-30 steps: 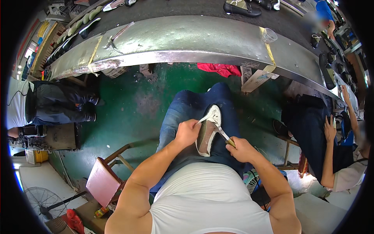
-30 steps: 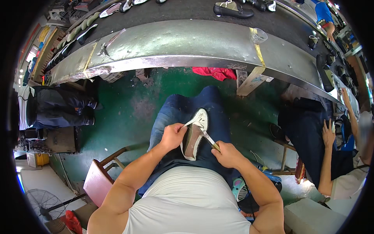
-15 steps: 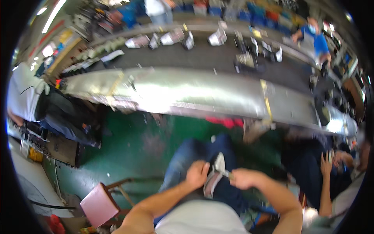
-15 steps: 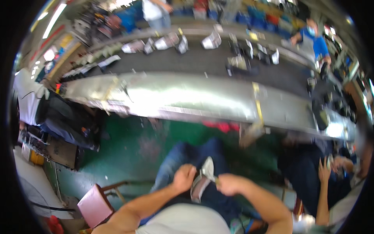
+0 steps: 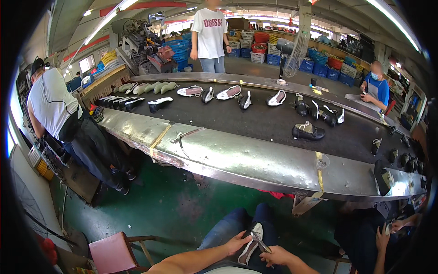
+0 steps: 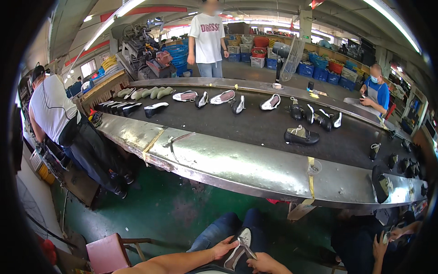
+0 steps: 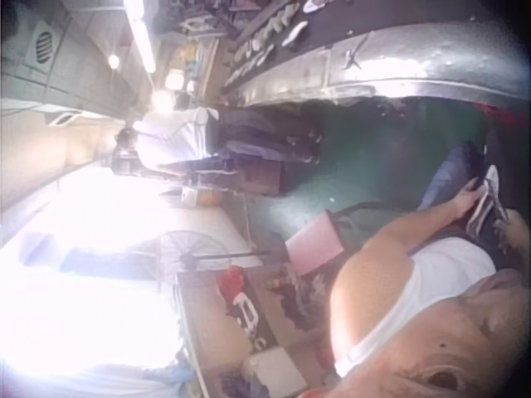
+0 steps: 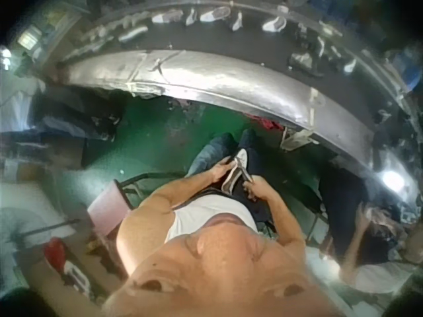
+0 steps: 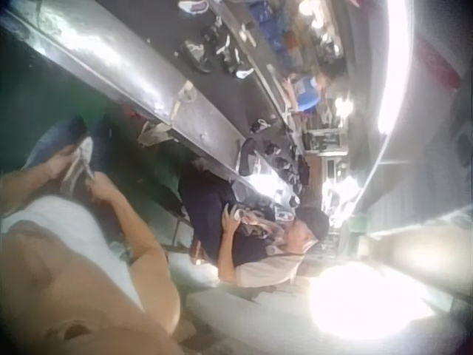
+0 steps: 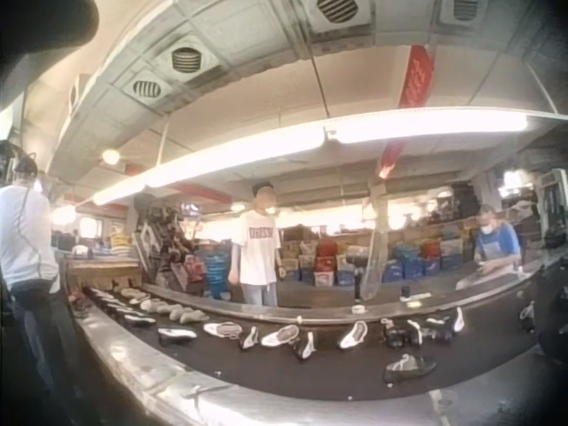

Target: Manually pulling and stretching the upper of a shoe over a last and securing it using pliers and hammering.

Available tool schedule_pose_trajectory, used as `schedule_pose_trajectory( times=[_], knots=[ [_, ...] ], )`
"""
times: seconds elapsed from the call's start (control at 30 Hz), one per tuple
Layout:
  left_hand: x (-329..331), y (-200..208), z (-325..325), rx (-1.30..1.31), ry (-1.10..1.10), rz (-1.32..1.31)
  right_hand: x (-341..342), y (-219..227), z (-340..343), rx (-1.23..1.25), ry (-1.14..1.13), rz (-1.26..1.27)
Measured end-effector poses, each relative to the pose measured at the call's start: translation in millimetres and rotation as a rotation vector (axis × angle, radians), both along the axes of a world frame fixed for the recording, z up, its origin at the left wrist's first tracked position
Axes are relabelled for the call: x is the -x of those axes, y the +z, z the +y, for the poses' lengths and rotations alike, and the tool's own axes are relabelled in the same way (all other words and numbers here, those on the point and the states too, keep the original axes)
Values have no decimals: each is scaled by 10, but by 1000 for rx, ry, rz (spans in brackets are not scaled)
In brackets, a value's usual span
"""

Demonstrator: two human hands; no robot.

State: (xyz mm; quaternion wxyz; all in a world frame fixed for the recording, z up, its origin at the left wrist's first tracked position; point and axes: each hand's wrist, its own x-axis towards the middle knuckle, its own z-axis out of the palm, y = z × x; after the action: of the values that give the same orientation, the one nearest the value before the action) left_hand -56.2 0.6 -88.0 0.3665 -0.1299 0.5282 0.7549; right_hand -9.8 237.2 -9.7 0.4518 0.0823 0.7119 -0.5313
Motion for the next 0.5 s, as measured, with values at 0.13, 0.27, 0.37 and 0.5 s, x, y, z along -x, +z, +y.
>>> schedule_pose_trajectory(
  times=[0.13, 0.27, 0.37, 0.5],
  knots=[
    [-68, 328, 60, -24, 35, -131, -237, -124, -37, 209, -213, -172],
    [-127, 201, 180, 80, 65, -14, -469, -10, -193, 190, -362, -98],
    [9, 211, 239, 144, 112, 55, -273, 56, -66, 230, -199, -44],
    [166, 436, 376, 94, 48, 10, -238, -155, 283, 562, -456, -452]
  ],
)
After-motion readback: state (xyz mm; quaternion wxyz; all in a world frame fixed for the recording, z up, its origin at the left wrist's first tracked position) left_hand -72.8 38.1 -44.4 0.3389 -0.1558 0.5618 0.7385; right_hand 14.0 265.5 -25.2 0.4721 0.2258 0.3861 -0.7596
